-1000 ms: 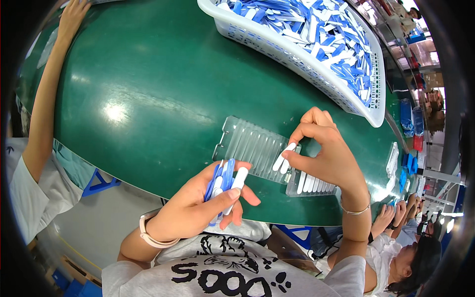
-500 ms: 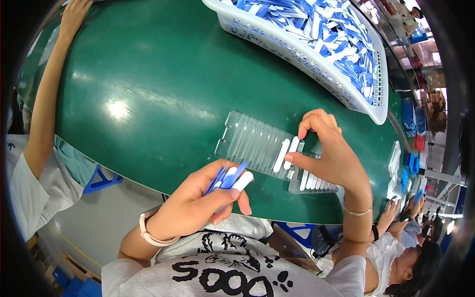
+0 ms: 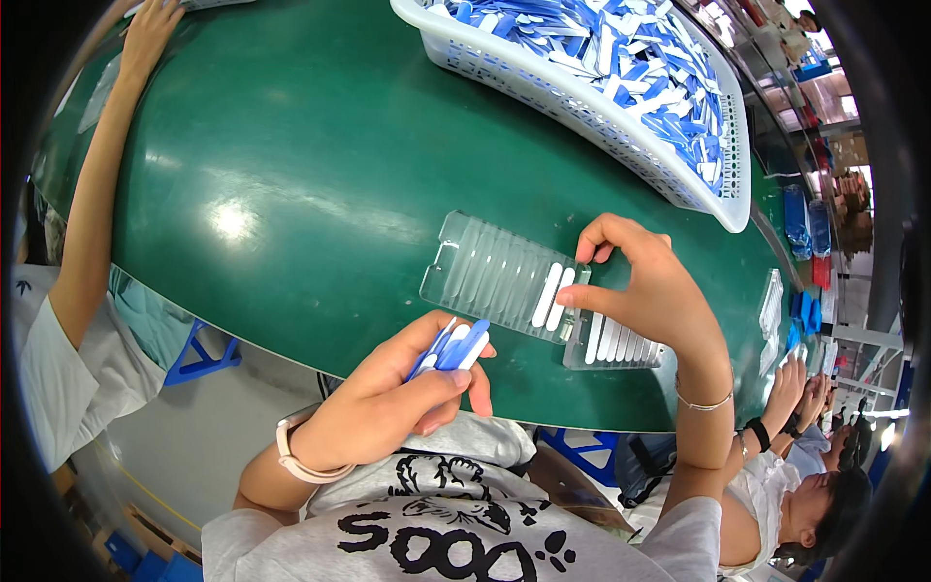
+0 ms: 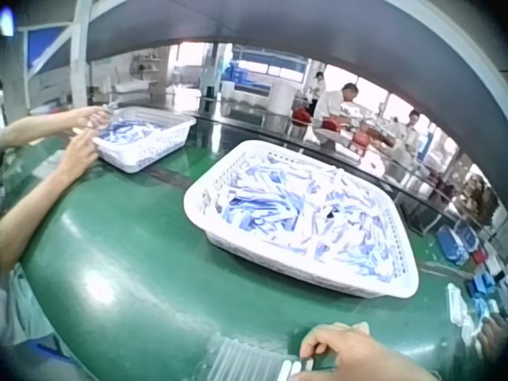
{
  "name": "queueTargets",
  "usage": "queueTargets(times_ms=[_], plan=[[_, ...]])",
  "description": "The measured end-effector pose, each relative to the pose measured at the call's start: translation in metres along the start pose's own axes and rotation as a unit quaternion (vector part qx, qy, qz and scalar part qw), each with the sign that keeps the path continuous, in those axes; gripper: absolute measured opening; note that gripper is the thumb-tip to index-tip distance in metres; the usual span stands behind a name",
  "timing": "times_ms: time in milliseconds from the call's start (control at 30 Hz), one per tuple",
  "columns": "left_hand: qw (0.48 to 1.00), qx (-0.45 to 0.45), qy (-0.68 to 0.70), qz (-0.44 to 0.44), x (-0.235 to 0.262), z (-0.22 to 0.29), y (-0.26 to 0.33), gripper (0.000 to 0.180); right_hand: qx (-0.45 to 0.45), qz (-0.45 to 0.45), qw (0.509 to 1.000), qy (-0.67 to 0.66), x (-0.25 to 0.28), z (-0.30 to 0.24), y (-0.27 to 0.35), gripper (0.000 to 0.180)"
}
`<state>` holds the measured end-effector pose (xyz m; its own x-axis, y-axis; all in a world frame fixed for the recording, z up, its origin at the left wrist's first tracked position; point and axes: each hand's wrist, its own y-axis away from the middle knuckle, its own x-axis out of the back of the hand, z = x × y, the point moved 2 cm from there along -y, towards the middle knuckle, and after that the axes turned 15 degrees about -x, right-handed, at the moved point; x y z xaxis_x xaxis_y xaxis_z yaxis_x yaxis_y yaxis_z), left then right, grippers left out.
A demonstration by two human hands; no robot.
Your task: The person assembles small white components and blue components into clear plastic trays by hand.
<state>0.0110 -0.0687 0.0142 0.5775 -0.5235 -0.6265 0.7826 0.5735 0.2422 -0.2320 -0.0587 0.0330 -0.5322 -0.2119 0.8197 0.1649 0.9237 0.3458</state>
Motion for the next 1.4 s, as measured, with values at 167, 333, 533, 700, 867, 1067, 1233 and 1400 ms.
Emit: queueTargets(times_ms=[167, 333, 533, 700, 867, 1067, 1233, 1400], plan=[[0.999, 0.016, -0.026, 0.019, -0.007, -0.001, 0.001, 0.023, 0.004, 0.039, 0.999, 0.006, -0.008, -0.004, 0.002, 0.038], [0.999, 0.020, -0.028, 0.007, -0.007, 0.001, 0.001, 0.023, 0.011, 0.040, 0.999, -0.008, -0.007, -0.006, 0.002, 0.032], [0.999, 0.040, -0.011, -0.015, -0.009, -0.003, -0.001, 0.021, 0.100, -0.086, 0.952, -0.276, -0.008, -0.034, 0.023, 0.022], [0.998, 0.050, -0.004, -0.043, -0.012, -0.004, -0.001, 0.019, 0.096, -0.113, 0.943, -0.297, -0.016, -0.044, 0.030, 0.016], [0.997, 0.051, 0.000, -0.054, -0.008, -0.003, -0.002, 0.020, 0.058, -0.148, 0.915, -0.372, -0.025, -0.033, 0.027, 0.015], [0.996, 0.075, -0.008, -0.051, -0.009, 0.001, 0.000, 0.019, 0.008, -0.161, 0.909, -0.385, -0.027, -0.041, 0.026, 0.011], [0.995, 0.076, -0.028, -0.057, -0.007, 0.001, -0.003, 0.020, 0.094, -0.033, 0.945, -0.313, -0.023, -0.040, 0.025, 0.010], [0.996, 0.054, 0.056, 0.036, -0.003, -0.003, -0.003, 0.020, 0.150, 0.270, 0.949, -0.060, -0.011, -0.025, 0.025, 0.013]])
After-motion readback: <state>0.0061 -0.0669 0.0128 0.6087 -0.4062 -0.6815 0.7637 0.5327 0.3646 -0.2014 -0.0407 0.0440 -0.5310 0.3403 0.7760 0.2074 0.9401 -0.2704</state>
